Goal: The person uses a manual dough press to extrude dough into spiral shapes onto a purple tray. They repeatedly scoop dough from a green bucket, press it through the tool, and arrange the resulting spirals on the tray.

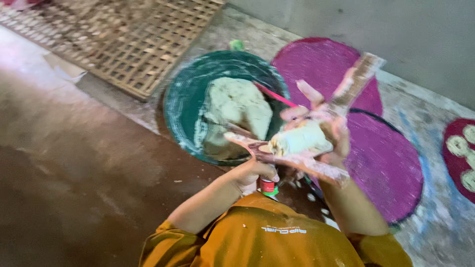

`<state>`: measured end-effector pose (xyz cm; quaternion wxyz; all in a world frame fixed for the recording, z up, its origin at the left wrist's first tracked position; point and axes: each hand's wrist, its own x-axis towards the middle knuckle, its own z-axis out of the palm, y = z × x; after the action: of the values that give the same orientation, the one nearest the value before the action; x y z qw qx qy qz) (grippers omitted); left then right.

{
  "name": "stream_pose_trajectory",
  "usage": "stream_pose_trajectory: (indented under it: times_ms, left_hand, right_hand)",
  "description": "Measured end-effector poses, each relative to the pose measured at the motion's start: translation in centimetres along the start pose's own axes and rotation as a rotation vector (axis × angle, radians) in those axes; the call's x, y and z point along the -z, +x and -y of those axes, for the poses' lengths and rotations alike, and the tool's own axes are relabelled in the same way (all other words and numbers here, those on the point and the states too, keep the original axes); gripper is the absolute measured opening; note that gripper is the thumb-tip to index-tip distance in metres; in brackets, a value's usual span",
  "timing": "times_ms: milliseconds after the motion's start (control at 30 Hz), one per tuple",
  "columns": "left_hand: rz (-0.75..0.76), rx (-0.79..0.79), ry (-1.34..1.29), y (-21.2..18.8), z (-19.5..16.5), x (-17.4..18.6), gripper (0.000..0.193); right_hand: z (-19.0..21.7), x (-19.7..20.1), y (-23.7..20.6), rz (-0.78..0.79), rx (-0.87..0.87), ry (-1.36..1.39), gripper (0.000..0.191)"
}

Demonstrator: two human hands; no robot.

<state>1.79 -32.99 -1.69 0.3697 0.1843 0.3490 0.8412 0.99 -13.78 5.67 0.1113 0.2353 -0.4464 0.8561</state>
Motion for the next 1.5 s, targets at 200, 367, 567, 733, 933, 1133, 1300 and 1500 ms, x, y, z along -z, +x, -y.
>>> stream_pose_trajectory:
  times_ms: [200, 367, 567, 733, 933, 1133, 1300, 1500]
  left_hand:
    - [0.180, -0.074, 1.270, 4.1, -2.2, -7.0, 0.037]
    - [0.267, 0.069, 0.937, 6.3, 0.5, -12.7, 0.040]
    - [0.632, -0.411, 1.112, 13.1, 7.7, -13.5, 0.035]
    - [0.517, 0.014, 0.651, 15.3, 10.3, -14.0, 0.053]
    - [0.637, -0.223, -0.231, 18.5, 9.4, -12.4, 0.091]
    - [0.482, -0.226, -0.601, 19.7, 14.7, -10.2, 0.062]
    - [0.477, -0.260, -0.573, 21.7, 15.4, -8.1, 0.036]
    - [0.411, -0.279, -0.731, 23.5, 16.6, -5.8, 0.035]
  right_hand:
    - [14.6, 3.0, -6.0, 0.224, -0.020, -0.808, 0.076]
    - [18.3, 5.0, -8.9, 0.600, 0.524, -1.252, 0.077]
    - [22.1, 9.1, -13.3, 0.363, 0.113, -1.193, 0.073]
    - [26.9, 19.6, -16.2, 0.355, -0.969, -0.554, 0.101]
    - [25.4, 26.7, -23.8, 0.089, -1.206, -0.118, 0.102]
    - [24.5, 29.1, -24.8, 0.052, -1.430, -0.273, 0.089]
    - [25.5, 29.6, -21.8, 0.118, -1.549, -0.678, 0.094]
    - [22.2, 26.9, -19.2, 0.200, -1.520, -0.960, 0.097]
